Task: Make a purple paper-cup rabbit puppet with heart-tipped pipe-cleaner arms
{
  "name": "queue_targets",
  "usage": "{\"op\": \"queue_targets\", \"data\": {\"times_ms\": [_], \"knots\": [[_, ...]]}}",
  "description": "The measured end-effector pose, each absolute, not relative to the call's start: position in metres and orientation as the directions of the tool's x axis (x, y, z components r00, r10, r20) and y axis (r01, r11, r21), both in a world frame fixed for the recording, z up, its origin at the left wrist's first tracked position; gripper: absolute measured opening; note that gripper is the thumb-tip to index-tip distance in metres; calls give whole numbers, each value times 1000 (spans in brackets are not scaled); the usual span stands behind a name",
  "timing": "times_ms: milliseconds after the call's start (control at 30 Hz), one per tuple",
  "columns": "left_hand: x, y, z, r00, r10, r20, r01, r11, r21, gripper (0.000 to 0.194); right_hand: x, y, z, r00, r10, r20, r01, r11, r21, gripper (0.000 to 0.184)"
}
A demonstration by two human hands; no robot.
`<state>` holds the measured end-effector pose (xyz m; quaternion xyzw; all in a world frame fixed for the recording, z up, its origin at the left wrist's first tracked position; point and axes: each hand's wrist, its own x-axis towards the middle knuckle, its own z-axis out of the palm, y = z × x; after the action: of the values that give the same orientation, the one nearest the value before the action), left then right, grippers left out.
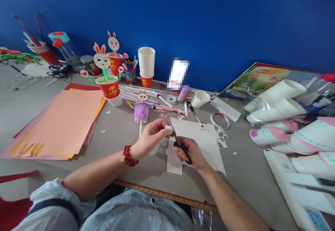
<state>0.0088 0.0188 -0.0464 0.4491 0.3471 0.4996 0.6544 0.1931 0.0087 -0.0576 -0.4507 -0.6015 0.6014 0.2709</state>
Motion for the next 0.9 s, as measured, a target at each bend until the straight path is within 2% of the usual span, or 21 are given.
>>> {"op": "queue_targets", "data": {"times_ms": [900], "knots": [[6, 21, -42, 270, 963, 6, -308, 80, 948, 23, 200, 11, -60, -461, 869, -181, 312, -32, -949, 43]]}}
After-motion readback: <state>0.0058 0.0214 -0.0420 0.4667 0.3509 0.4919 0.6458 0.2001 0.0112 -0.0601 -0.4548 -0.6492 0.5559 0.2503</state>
